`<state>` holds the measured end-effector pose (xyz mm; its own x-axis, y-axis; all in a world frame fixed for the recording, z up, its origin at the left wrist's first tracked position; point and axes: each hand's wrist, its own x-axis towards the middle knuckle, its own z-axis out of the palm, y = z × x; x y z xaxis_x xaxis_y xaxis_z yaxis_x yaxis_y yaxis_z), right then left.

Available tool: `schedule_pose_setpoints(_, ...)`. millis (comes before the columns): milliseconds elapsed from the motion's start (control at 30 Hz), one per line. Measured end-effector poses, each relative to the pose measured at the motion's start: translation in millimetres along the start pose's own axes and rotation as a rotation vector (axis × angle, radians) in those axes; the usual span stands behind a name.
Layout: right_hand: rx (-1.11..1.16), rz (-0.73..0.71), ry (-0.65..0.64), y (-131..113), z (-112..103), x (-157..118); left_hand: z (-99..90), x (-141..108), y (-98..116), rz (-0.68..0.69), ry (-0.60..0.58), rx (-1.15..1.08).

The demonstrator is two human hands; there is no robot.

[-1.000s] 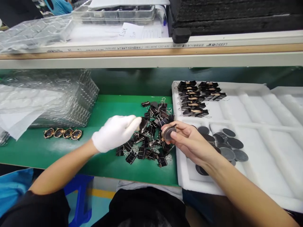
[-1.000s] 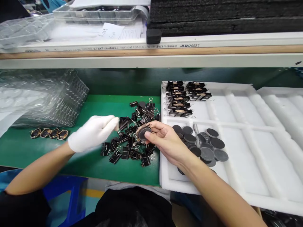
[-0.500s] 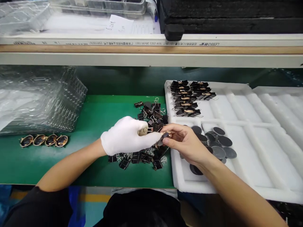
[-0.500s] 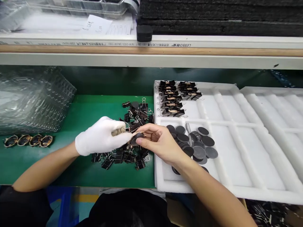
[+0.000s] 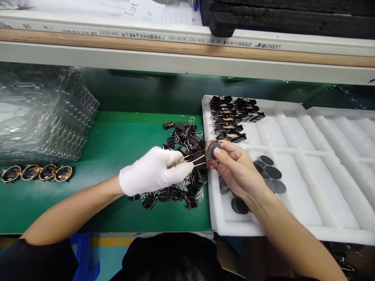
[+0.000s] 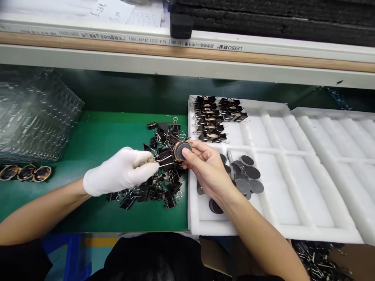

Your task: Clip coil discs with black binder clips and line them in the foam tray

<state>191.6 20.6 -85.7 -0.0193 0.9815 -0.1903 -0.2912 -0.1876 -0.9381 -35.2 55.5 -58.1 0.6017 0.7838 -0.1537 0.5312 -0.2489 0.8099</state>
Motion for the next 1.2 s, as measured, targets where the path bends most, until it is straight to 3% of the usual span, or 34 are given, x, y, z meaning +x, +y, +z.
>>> schedule_pose_setpoints(400, -0.044, -0.027, 0.004, 2, 1, -2, 4.2, 3, 1, 0.01, -0.003, -0.002)
schedule_pose_setpoints(833, 0.025, -0.098, 0.083, 16, 8, -4, 7.8, -1, 11, -0.224, -0.116, -0.273)
schedule_pose_setpoints(933, 0.037, -0.11, 0.097, 16, 9, -5, 6.4, -2, 8, -0.195, -0.124, -0.267)
schedule_pose_setpoints(1033, 0.087, -0.097, 0.084, 6, 7, -4, -7.0, 3, 0, -0.048, -0.24, -0.273)
schedule_pose_setpoints(1100, 0.188, -0.078, 0.096, -3, 4, -2, -20.6, 17, -3, 0.037, -0.158, -0.155)
schedule_pose_setpoints(1200, 0.365, -0.01, 0.17, -13, 0, 3, -35.9, 55, -4, 0.046, 0.194, 0.192)
